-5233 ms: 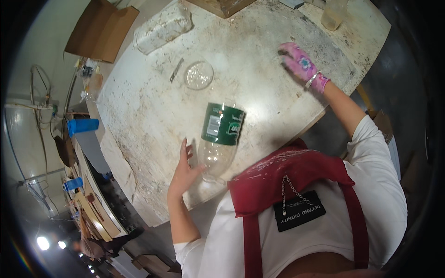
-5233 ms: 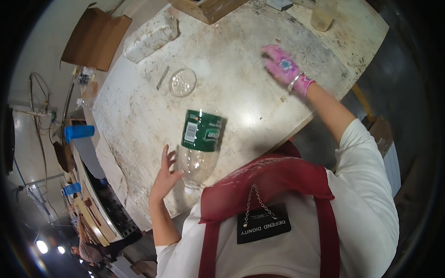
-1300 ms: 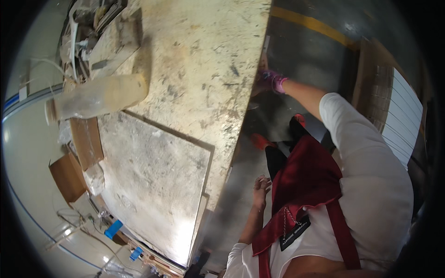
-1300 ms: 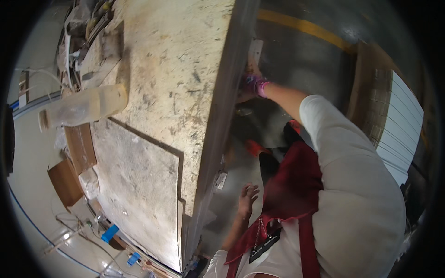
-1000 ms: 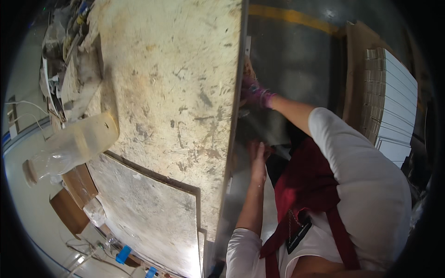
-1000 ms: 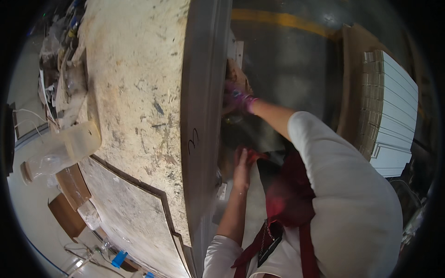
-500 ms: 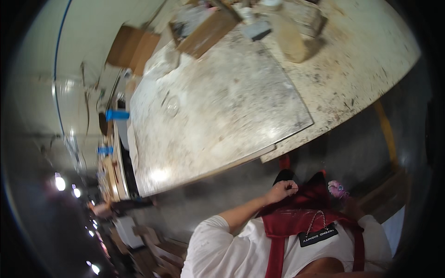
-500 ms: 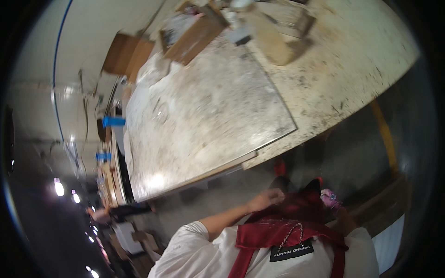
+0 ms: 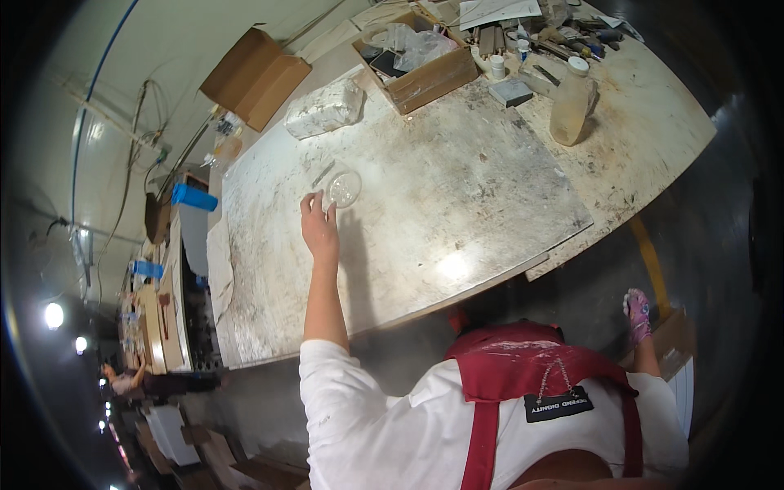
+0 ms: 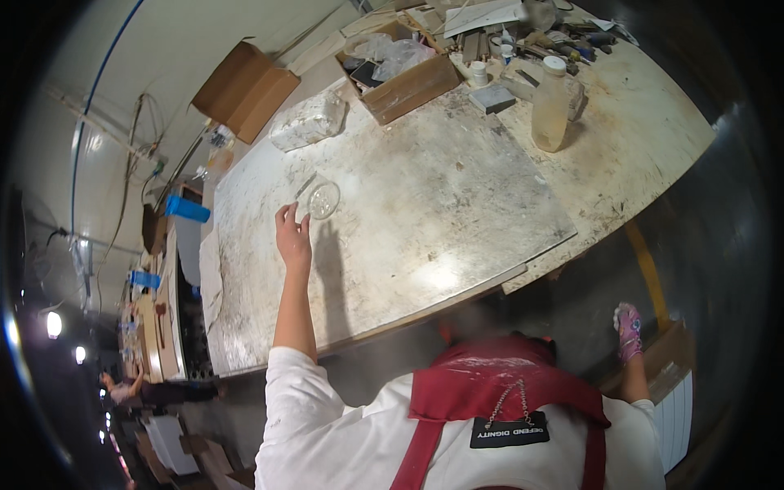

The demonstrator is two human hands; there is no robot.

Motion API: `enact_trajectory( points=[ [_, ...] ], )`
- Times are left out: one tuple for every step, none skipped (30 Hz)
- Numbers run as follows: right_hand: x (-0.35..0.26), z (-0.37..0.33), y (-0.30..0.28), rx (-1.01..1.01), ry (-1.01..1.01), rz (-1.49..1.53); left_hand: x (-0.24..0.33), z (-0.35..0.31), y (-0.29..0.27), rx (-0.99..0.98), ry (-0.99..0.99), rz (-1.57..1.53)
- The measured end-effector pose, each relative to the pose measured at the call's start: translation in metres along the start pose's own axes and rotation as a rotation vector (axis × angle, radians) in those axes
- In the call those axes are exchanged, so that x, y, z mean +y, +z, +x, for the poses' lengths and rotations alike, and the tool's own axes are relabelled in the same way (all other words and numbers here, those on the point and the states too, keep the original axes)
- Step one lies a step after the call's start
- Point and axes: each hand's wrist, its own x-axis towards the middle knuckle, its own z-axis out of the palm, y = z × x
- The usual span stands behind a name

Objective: The person retrieves a plastic bottle from a storage area and places it on a workbench. They use a utility knife to cut the bottle in half, then use scissors to trim the edges of the cut plastic piece.

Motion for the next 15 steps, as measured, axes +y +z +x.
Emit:
enact_trajectory(
  points=[
    [-0.019,-0.023,0.03,0.044,-0.096,0.02,-0.018,0.003,0.012,0.06,0.058,0.051],
    [-0.041,-0.047,0.059,0.094,-0.193,0.033,-0.035,0.002,0.024,0.008,0.064,0.028],
    [-0.061,-0.067,0.086,0.114,-0.179,-0.004,-0.051,0.002,0.034,-0.046,0.07,0.006],
    [-0.08,-0.084,0.116,0.134,-0.167,-0.031,-0.06,0.007,0.04,-0.094,0.084,-0.013],
    [-0.097,-0.103,0.145,0.093,-0.231,-0.102,-0.057,0.012,0.038,-0.158,0.099,-0.033],
    [-0.114,-0.121,0.174,0.054,-0.294,-0.177,-0.05,0.013,0.034,-0.151,0.174,-0.053],
    [-0.127,-0.137,0.204,0.019,-0.364,-0.231,-0.038,0.011,0.028,-0.143,0.253,-0.068],
    [-0.141,-0.152,0.232,-0.01,-0.427,-0.296,-0.027,0.006,0.025,-0.141,0.327,-0.091],
    [-0.153,-0.162,0.254,-0.05,-0.537,-0.452,-0.015,-0.001,0.024,-0.15,0.406,-0.112],
    [-0.168,-0.171,0.275,-0.096,-0.635,-0.627,-0.001,-0.009,0.022,-0.183,0.439,-0.162],
    [-0.175,-0.175,0.292,-0.16,-0.696,-0.634,0.02,-0.016,0.013,-0.21,0.494,-0.192],
    [-0.186,-0.181,0.309,-0.228,-0.745,-0.658,0.038,-0.025,0.007,-0.249,0.532,-0.231],
    [-0.196,-0.183,0.323,-0.289,-0.815,-0.621,0.056,-0.034,0.007,-0.256,0.601,-0.29],
    [-0.204,-0.185,0.334,-0.341,-0.88,-0.579,0.075,-0.041,0.007,-0.29,0.657,-0.353],
    [-0.213,-0.185,0.341,-0.308,-1.091,-0.713,0.094,-0.048,0.006,-0.324,0.72,-0.42]
  ],
)
